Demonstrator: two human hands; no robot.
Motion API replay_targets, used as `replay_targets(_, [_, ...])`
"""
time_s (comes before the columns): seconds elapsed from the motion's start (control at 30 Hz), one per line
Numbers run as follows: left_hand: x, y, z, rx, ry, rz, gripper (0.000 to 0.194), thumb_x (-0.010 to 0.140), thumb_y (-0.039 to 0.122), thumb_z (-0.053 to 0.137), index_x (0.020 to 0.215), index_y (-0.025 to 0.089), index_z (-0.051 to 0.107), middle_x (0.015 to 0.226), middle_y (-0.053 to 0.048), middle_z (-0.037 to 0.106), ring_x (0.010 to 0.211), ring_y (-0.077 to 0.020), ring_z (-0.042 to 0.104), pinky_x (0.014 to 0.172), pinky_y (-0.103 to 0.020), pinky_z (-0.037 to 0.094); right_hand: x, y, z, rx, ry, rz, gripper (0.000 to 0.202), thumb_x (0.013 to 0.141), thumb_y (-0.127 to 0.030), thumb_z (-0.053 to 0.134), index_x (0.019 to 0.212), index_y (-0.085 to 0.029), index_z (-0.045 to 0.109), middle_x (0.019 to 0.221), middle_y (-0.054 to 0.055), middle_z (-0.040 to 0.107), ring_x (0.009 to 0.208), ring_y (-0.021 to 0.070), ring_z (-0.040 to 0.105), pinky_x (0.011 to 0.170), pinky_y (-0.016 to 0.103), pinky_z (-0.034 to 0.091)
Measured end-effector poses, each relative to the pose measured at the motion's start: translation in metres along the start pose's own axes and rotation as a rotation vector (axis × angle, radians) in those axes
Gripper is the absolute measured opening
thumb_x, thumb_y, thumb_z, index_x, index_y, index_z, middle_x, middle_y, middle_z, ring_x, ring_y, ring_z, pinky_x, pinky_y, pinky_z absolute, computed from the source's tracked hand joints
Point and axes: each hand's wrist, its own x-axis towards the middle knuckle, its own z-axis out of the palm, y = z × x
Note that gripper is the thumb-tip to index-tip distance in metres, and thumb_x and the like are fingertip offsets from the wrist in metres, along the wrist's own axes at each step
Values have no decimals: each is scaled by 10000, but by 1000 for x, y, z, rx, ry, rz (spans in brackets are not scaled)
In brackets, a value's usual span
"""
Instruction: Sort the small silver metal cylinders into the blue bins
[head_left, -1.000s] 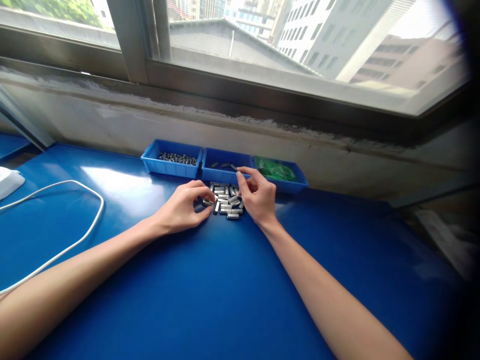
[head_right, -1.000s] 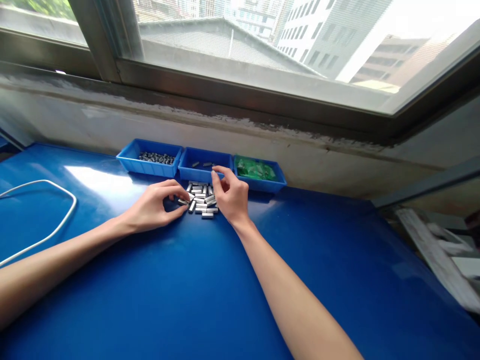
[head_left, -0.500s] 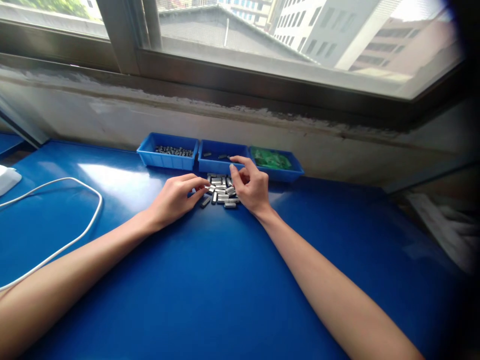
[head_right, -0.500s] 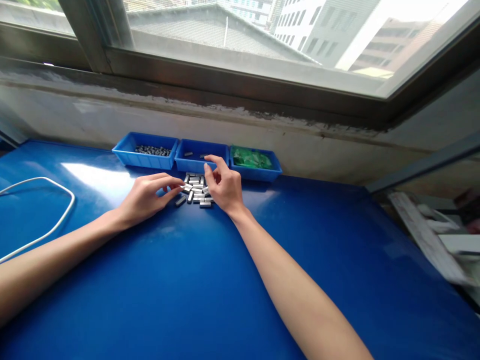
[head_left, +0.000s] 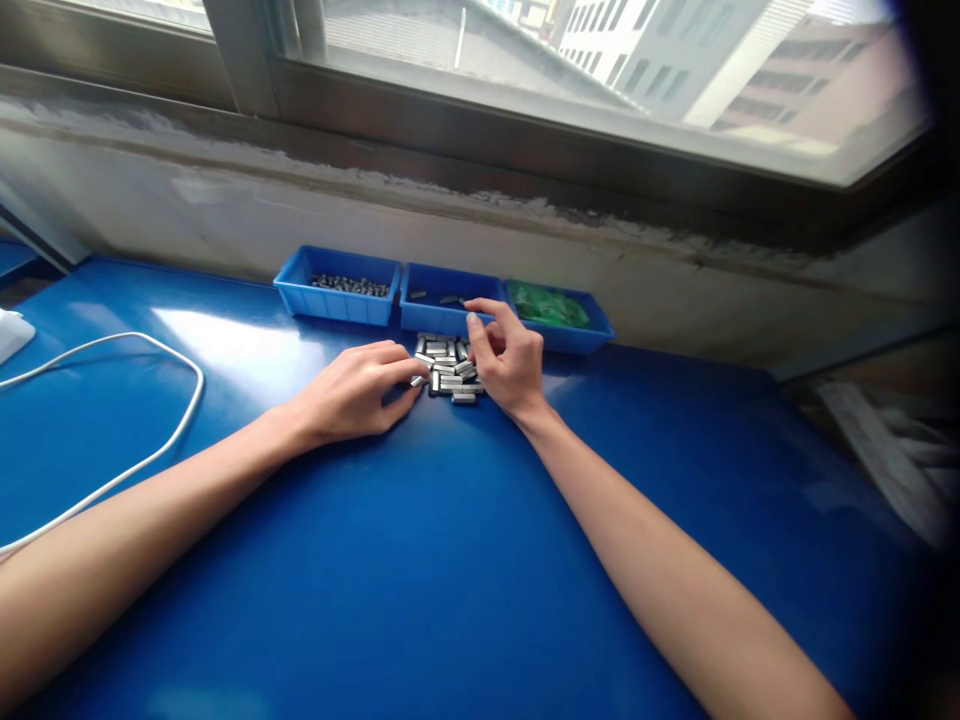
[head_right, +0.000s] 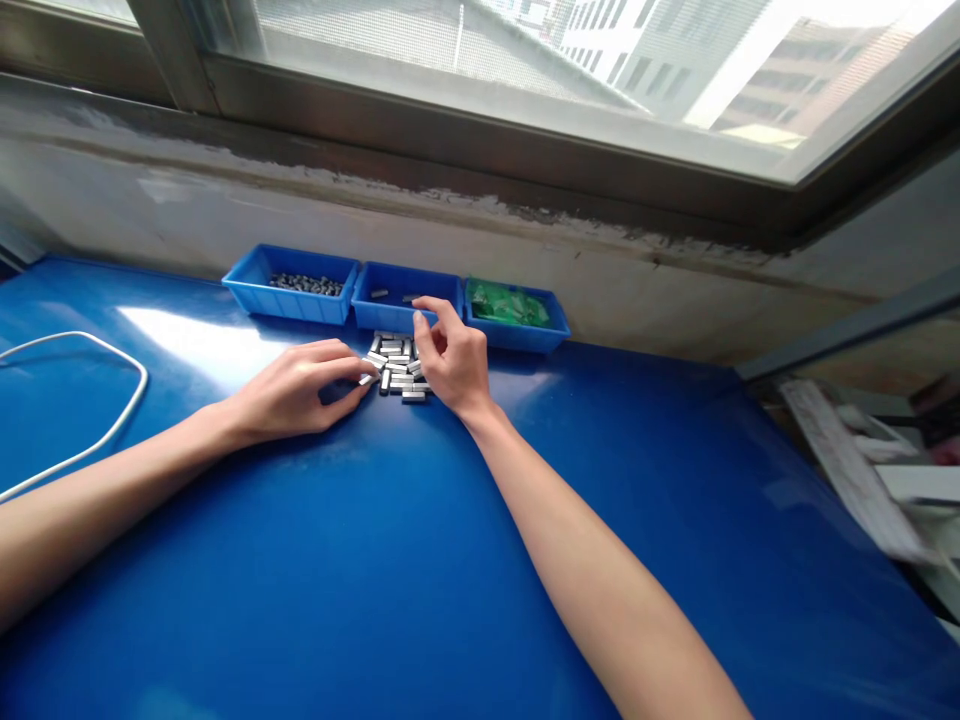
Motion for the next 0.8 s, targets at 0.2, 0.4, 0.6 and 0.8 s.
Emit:
replay_targets(0.2, [0,0,5,82,39,-53,252,905,225,603,1122,185,723,989,-85,733,873,-205,680,782,-301,528,0,-1,-1,-15,-15,-1,293,1015,-430,535,1141,-219,695,548,-64,588,471,118,539,563,258,444])
replay_targets(0.4, [-1,-4,7,62,101,-98,203,967,291,580,1045,183,733,913,-74,748,768,-181,687,752,-294,534,-1,-3,0,-29,-17,-7,286,1012,-419,534,1125,-220,705,542,-65,574,474,116,529,569,254,440])
replay_targets(0.6, [5,4,-1,-286,305,-321,212,916,378,702,1026,199,729,859,-33,785,743,-164,734,762,-267,566,-2,-3,-1,-48,-22,-34,277,1008,-393,538,1129,-215,712,555,-66,569,482,110,514,583,245,437])
replay_targets(0.8, [25,7,-5,-816,384,-607,506,765,563,846,1054,172,703,830,-57,788,782,-227,766,749,-316,609,-7,-5,-1,-91,-91,-151,271,983,-346,568,1180,-209,694,625,-57,635,509,97,533,607,227,454])
